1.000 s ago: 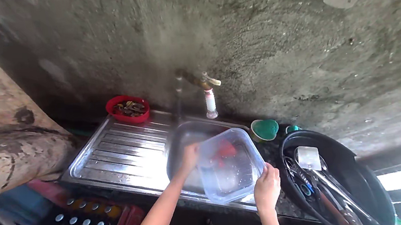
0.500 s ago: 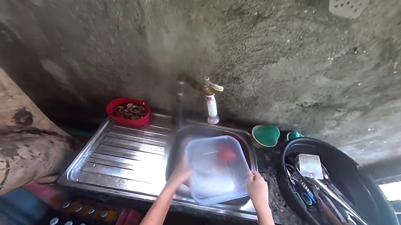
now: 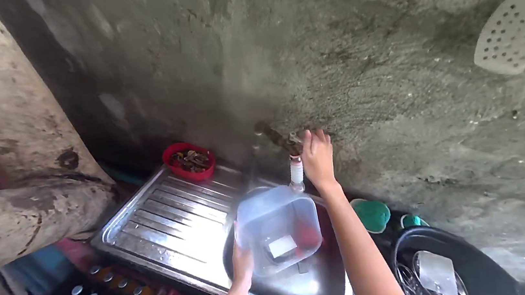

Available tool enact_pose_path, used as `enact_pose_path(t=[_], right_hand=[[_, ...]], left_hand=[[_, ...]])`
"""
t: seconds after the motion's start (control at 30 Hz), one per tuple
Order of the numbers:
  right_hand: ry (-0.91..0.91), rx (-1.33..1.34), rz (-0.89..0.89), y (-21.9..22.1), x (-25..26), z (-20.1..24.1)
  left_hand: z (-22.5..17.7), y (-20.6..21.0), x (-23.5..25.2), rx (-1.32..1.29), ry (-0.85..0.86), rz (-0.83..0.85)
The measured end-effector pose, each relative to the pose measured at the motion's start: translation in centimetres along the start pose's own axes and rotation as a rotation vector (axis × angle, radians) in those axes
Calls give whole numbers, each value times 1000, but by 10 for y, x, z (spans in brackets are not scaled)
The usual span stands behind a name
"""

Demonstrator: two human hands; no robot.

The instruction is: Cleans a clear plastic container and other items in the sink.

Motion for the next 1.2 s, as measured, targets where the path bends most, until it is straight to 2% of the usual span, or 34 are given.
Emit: enact_pose_path(t=[0.07,0.13,0.33,0.63,0.8,0.87,0.97,1.07,1.2], right_hand=[[-65,22,20,-3,2,-11],[-114,61,65,-6,8,-21],[-211,96,60,-5,21,-38],[-214,73,28,1,25,-37],[-154,-22,-9,0,8,-23],[-120,-176,-52,0,-8,-4],[32,-361,-36,5,-25,28],[123,-212,11,0,-26,30],[153,264,37,-5,-42,11]], left_hand=[[11,4,0,25,167,-27],[19,5,-1,41,263,-67],[37,9,-4,-42,235,-108],[25,11,-8,-24,139,-47],[18,13,-11,-34,-32,-9],[8,14,-16,-28,-158,42],[-6,14,-22,8,-406,162],[-12,13,-26,-25,-589,274],[-10,11,-31,-142,-712,357]])
Point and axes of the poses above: each hand's wrist, its own x-axis towards the middle knuckle, its own y-axis out of the palm, z = x × y, the point moved 3 cm from there along x, towards the middle knuckle, and after that the axes turned 14 degrees about x, right-handed, at the moved point
